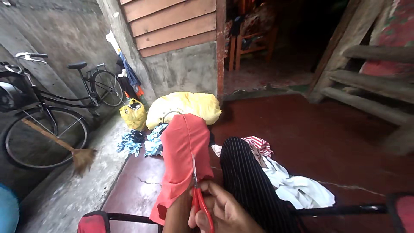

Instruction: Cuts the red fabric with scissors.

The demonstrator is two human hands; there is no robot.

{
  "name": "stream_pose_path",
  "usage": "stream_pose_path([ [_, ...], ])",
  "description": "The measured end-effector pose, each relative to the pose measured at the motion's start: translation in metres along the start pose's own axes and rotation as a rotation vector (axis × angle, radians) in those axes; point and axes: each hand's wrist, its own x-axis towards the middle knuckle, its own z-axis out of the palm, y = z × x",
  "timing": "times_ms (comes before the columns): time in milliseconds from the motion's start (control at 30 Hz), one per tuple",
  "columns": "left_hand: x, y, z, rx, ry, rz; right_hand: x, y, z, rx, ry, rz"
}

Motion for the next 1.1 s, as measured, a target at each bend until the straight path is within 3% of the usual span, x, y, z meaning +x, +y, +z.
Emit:
stream_pose_path([
  [200,-0.002,0.002,0.004,0.099,-0.097,-0.033,-0.006,-0.007,-0.001,-0.011,0.085,0.028],
  [333,-0.003,0.002,0.016,-0.079,-0.094,-0.050,-0.010,-0.013,-0.002,0.030,0.092,0.038],
  [400,0.000,0.002,0.019,-0.279,-0.140,-0.164,-0.012,-0.016,-0.006,0.058,0.073,0.028],
  [467,0.001,0.003,0.021,-0.312,-0.196,-0.224,-0.015,-0.019,-0.009,0.089,0.060,0.031],
  [667,0.010,0.005,0.047,-0.054,-0.047,-0.105,-0.026,-0.022,-0.009,0.095,0.111,0.023],
  [767,0.005,0.032,0.094,0.106,0.184,-0.117,-0.030,-0.024,-0.009,0.054,0.181,0.039],
  [833,0.008,0.036,0.108,0.189,0.217,-0.087,-0.032,-0.025,-0.010,0.051,0.198,0.050],
  [900,0.017,0.020,0.096,0.226,0.146,-0.043,-0.033,-0.027,-0.014,0.077,0.192,0.044],
  [1000,0.025,-0.015,0.058,0.086,-0.151,0.011,-0.034,-0.031,-0.020,0.118,0.173,0.038],
  [1067,0.019,-0.009,0.060,0.011,-0.226,0.003,-0.036,-0.032,-0.022,0.157,0.175,0.045],
  [1100,0.010,0.008,0.074,0.064,-0.173,-0.073,-0.037,-0.031,-0.023,0.167,0.179,0.050],
])
